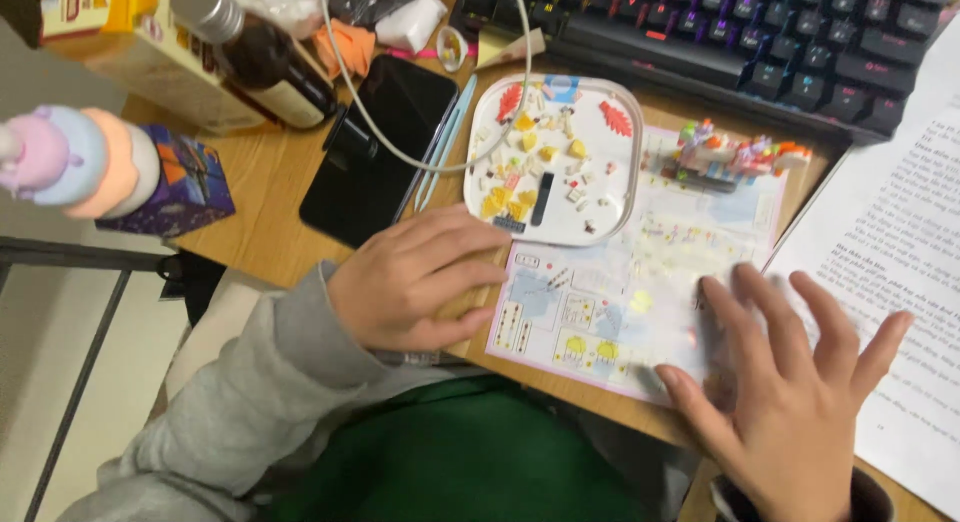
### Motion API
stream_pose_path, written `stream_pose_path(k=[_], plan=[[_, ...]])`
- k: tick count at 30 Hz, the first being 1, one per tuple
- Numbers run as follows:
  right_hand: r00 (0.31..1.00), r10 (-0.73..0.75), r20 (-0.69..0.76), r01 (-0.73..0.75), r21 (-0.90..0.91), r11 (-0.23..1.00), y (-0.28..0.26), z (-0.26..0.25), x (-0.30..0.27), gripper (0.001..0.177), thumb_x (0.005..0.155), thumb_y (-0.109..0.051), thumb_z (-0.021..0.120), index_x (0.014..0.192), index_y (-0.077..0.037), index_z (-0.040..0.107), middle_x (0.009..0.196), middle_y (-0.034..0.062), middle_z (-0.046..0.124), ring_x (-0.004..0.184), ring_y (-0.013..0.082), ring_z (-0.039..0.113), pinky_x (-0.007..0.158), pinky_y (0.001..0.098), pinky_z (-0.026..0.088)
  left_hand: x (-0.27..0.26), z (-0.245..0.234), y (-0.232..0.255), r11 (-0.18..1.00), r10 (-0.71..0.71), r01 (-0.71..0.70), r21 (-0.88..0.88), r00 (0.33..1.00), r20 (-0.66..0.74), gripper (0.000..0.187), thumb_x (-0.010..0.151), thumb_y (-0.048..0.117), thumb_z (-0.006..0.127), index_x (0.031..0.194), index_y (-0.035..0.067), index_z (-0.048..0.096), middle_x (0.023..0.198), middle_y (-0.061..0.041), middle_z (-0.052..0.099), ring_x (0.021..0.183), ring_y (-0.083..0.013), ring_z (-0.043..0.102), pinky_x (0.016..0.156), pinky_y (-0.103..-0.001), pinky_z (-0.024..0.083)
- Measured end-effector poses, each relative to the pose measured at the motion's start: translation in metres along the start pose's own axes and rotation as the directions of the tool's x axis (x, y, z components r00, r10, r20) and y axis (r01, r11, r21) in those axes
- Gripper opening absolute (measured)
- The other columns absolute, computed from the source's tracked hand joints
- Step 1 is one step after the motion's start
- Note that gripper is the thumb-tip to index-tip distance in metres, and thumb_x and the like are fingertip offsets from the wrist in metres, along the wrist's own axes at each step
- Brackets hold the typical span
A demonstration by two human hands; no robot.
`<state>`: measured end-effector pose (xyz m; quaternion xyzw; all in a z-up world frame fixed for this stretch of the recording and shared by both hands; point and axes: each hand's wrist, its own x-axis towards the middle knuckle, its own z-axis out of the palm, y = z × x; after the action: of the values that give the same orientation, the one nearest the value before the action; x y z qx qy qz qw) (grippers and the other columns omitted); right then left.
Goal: Assembling a miniature building set by connecting small plastic parts
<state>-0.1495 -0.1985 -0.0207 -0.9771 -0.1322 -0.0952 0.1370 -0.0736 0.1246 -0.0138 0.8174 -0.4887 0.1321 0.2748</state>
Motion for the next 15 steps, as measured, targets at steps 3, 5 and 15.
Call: stream_pose_path(k=[3,5,15], plan=[[0.995,-0.091,-0.028,0.090,-0.044,0.995,0.001,0.002,-0.006,0.065,0.092,-0.055,0.052,0.134,-0.007,0.064,0.147,0.0223,0.055,0.140,0.0483,0.041,0.119,0.0695,0.003,-0.005,0.003,0.000,0.999,0.040,-0.040,-0.016,0.999,-0.010,0.028,0.085,0.017,0.075,0.103,-0.002,0.065,0.112,-0.021,0.061,0.103,-0.0355,0.060,0.092,-0.046,0.055],[0.990,-0.129,-0.063,0.127,-0.035,0.991,-0.001,0.000,-0.005,0.062,0.094,-0.052,0.054,0.132,-0.005,0.066,0.150,0.0257,0.051,0.139,0.0508,0.039,0.116,0.0721,0.005,-0.005,0.003,-0.001,0.998,0.059,-0.060,-0.025,0.998,-0.026,0.031,0.083,0.017,0.078,0.103,-0.003,0.065,0.111,-0.020,0.061,0.103,-0.0357,0.060,0.091,-0.044,0.056],[0.994,-0.099,-0.049,0.098,-0.029,0.995,-0.001,0.000,-0.003,0.058,0.093,-0.050,0.058,0.131,-0.007,0.067,0.145,0.0205,0.056,0.137,0.0485,0.043,0.119,0.0699,0.006,0.004,-0.002,-0.007,0.995,0.074,-0.073,-0.073,0.997,0.019,0.018,0.076,0.012,0.065,0.091,0.003,0.065,0.109,-0.018,0.064,0.101,-0.0326,0.061,0.089,-0.043,0.056]])
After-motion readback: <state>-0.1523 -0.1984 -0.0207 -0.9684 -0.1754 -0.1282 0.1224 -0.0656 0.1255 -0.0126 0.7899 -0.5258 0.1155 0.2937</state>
